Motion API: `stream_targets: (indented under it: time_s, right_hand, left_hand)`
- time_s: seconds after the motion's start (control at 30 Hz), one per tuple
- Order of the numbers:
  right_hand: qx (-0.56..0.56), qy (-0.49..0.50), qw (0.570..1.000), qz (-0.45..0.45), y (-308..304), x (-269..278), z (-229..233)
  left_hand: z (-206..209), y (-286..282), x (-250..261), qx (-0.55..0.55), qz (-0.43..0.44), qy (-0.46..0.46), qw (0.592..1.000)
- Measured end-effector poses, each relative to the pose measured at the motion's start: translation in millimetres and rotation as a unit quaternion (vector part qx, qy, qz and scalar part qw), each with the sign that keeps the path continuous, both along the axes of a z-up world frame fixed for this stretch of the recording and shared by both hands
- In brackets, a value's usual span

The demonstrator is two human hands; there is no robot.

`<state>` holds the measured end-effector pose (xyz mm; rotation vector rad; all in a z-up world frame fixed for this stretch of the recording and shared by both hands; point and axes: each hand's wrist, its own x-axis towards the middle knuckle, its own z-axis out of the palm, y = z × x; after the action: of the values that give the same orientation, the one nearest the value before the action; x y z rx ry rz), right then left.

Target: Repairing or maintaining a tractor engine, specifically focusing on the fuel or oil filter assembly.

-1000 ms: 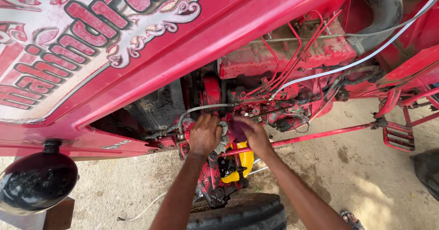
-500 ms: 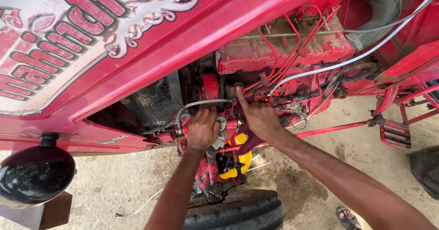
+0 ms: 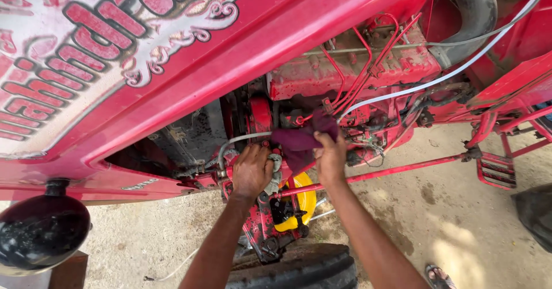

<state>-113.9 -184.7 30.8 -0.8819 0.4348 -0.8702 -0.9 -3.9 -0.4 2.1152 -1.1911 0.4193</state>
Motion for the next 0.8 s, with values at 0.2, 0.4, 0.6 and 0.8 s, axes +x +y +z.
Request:
stream_targets:
  time_s: [0.2,0.4,0.6,0.8]
  right_hand:
    - [-0.322,0.093,0.94,0.064,-40.7,22.5,-25.4]
    - [-0.379,0.15,0.912,0.037,-7.4,-8.4,-7.6]
    - [-0.556,0.246,0.793,0.046,9.8,-48.4,16.9]
    - [-0.818,0.412,0.394,0.074,4.6,-24.5,102.5]
  left_hand:
    - [-6.8,-2.6,0.9,0.016,-0.003,0.015,1.0]
    - [1.1,-0.4,0.1,-0.011,-0.008,-0.006,1.0]
    - [-24.9,-6.6,8.1,0.037,0.001,0.018,0.999]
    - [1.7,-1.0,-2.5,-0.011,-0.002,-0.003,1.0]
